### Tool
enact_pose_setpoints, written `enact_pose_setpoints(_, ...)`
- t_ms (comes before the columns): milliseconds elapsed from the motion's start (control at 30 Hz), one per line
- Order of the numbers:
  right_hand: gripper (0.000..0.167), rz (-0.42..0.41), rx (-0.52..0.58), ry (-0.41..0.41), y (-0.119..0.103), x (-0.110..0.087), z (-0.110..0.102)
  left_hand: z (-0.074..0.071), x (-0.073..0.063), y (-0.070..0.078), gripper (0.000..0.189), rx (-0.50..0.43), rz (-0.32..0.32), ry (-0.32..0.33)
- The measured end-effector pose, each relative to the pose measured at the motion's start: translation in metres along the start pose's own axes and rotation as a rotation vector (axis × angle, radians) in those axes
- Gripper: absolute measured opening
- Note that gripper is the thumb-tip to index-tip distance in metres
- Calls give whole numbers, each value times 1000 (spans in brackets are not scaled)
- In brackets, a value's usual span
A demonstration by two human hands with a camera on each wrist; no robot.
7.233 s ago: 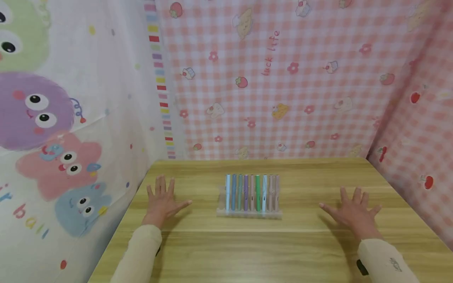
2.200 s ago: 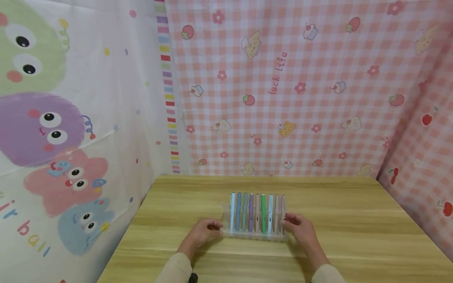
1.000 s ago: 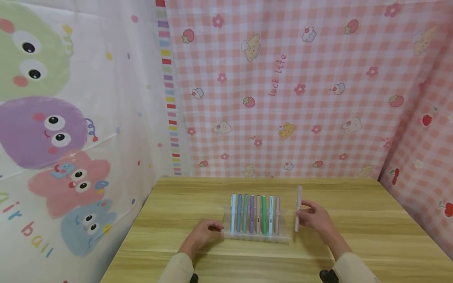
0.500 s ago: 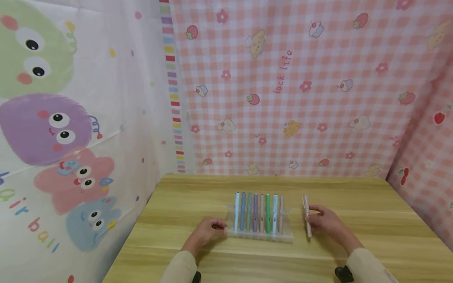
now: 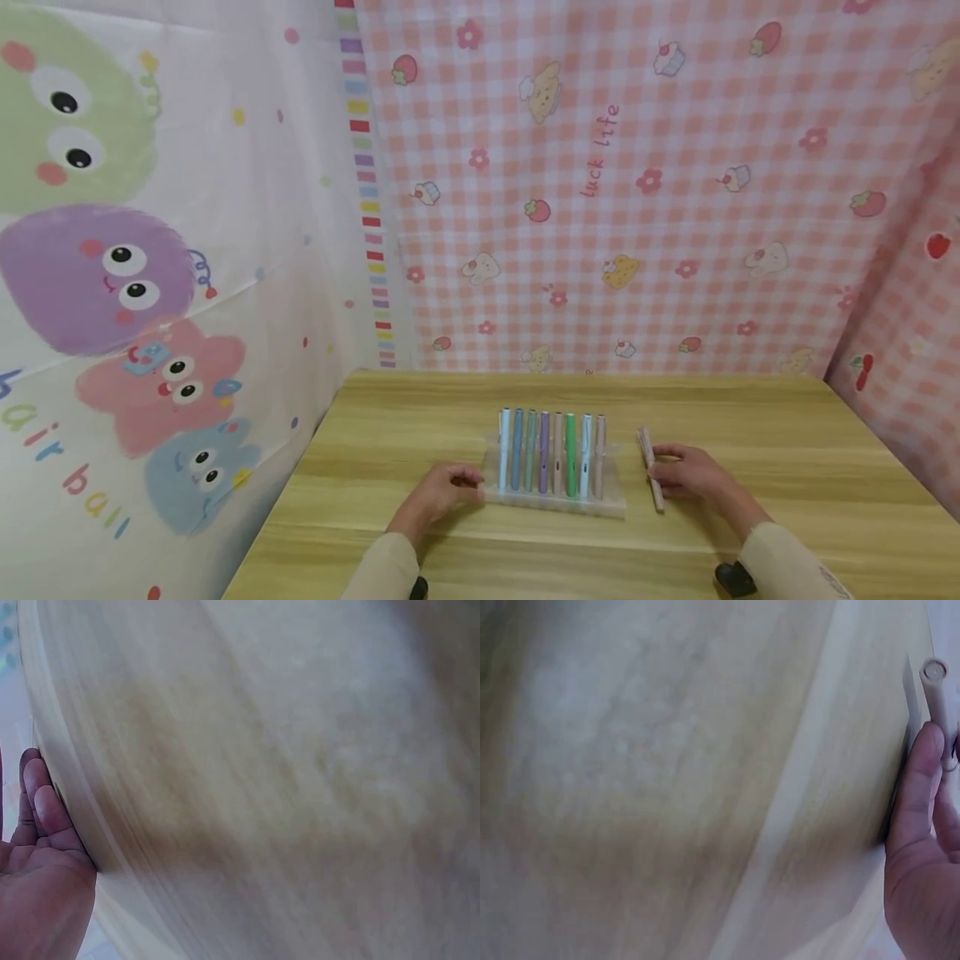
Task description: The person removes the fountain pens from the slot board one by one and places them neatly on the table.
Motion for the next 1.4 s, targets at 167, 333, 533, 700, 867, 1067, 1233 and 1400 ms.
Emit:
enact_pose_setpoints(167, 55, -9, -20, 64, -3, 0, 5, 0, 1, -2, 19, 3, 5, 0)
enact_pose_setpoints(333, 50, -46, -99, 141, -5, -2, 6, 0, 0, -2, 20, 10, 7, -2)
enact_pose_setpoints(533, 48, -64, -122, 169, -6, -4, 6, 0, -1, -3, 19, 15, -19, -3)
enact_pose_setpoints(700, 51, -47, -100, 149, -6, -4, 6, 0, -1, -2, 19, 6, -23, -11)
enact_pose_setpoints(867, 53, -26, -106, 147, -5, -5, 5, 0, 0, -2, 19, 0, -22, -14)
enact_pose_setpoints(1067, 53, -22, -99, 145, -6, -7, 4, 0, 0, -1, 18, 0, -1, -8)
enact_pose_setpoints(1233, 54, -11, -70, 133, -5, -9, 3, -1, -1, 0, 18, -4, 8, -8)
enact_pose_setpoints(1400, 54, -19, -33, 114, -7, -12, 3, -1, -3, 2, 18, -19, -5, -13)
Point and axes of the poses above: each hand's wrist, its own x-axis towards the middle knuckle, its own z-axis out of the palm, y = z × x, the point moved 7 cm from there along x, towards the middle knuckle, and after that the axes turned 10 degrees about y, right-handed, at the moved point
